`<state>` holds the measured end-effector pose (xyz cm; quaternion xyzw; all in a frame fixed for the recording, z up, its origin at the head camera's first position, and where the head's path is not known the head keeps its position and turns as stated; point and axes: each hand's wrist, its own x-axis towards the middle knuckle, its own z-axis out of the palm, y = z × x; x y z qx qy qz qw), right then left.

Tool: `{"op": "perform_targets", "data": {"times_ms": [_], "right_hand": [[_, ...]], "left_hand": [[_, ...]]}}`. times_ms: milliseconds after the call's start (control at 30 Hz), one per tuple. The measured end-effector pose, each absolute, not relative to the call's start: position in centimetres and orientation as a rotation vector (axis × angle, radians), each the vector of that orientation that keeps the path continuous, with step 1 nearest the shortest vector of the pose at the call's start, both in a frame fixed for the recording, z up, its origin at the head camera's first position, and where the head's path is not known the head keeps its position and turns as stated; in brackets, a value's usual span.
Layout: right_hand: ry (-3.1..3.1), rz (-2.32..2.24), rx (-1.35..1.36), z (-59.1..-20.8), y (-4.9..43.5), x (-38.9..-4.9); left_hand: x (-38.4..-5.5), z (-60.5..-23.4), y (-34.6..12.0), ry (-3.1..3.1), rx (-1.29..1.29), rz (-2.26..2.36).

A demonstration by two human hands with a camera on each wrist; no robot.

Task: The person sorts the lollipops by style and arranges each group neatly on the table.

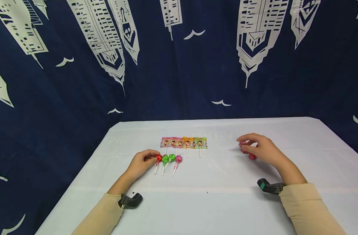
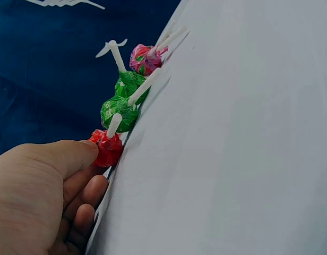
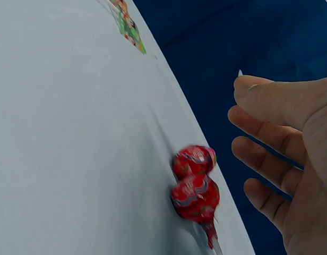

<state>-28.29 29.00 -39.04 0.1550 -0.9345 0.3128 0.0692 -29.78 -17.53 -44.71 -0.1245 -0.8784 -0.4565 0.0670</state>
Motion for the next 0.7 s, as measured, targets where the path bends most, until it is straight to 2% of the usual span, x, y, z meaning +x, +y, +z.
{"op": "perform_targets", "data": {"times_ms": [700], "right_hand": [[-2.950, 0.978, 0.415, -40.1, 32.6, -28.4]], "left_hand": [[-29.8, -44.7, -17.6, -2.638, -0.393, -1.381]]}}
